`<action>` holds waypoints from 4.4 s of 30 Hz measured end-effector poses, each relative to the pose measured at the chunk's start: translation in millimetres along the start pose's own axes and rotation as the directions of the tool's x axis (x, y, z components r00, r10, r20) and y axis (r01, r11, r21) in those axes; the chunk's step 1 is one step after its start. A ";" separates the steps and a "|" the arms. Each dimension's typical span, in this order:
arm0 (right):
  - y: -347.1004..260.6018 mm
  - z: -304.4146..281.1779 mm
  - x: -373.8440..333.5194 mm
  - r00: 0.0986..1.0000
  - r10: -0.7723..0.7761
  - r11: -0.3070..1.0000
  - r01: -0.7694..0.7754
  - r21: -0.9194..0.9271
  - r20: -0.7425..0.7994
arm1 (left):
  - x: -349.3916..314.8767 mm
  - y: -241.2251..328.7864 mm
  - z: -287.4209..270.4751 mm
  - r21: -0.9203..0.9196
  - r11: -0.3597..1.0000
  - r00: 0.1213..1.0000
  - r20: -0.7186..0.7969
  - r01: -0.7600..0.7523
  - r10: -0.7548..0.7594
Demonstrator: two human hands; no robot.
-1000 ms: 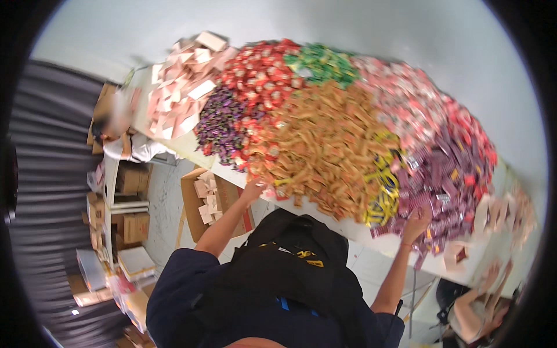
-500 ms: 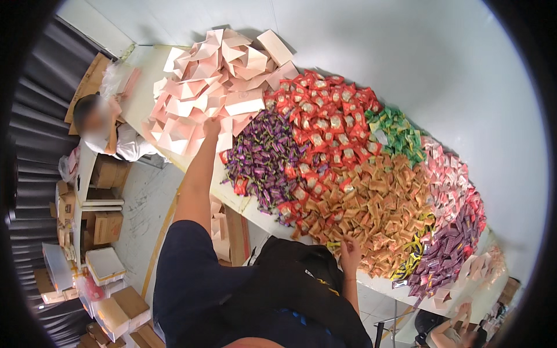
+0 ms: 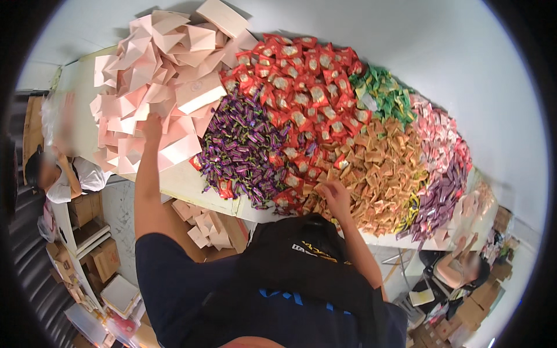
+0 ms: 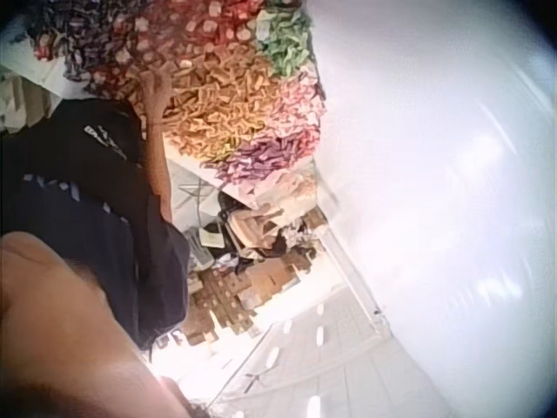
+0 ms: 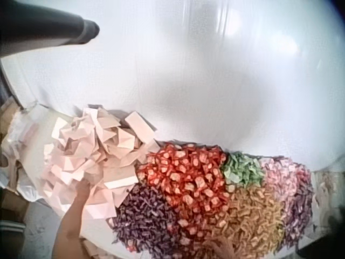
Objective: The person repeatedly picks small wrapped candies from a large mixed pile on a table and places them into small pink paper boxes. They handle candies of various colors and wrappers, filling each box one at a time and setting it aside.
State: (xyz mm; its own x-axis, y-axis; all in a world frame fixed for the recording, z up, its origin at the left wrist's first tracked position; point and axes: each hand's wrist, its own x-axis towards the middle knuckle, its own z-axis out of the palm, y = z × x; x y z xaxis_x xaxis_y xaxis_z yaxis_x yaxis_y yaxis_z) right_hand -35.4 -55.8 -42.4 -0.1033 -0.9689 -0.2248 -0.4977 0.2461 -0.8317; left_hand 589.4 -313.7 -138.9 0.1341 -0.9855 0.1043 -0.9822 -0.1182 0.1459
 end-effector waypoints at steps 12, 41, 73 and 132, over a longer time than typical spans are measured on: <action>-34.3 122.0 187.6 0.616 -0.635 0.417 0.781 -0.465 0.466 | -184.4 158.4 -230.9 -0.371 0.905 0.974 -0.166 -0.207 0.155; 78.9 -146.0 305.3 0.956 -0.189 0.845 0.042 -0.533 -0.224 | -275.2 373.9 -139.5 -0.775 0.588 0.537 0.403 -0.231 0.742; 74.6 -248.8 91.3 0.959 0.211 0.922 -0.131 0.366 -0.189 | -268.8 532.5 -206.1 -0.462 0.521 0.478 0.218 -0.718 0.851; 227.2 -309.6 -33.4 0.672 0.251 0.966 -0.221 0.134 -0.696 | -309.9 705.0 -139.6 -0.598 0.323 0.410 -0.009 -0.733 0.912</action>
State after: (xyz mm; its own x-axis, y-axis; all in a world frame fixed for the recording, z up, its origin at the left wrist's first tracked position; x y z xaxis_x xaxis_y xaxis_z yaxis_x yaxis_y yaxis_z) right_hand -411.6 24.5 -66.6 -0.7940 -0.6079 -0.0065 -0.3421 0.4556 -0.8218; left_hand -126.3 -74.5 69.0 -0.8398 -0.5104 0.1849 -0.3374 0.7575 0.5588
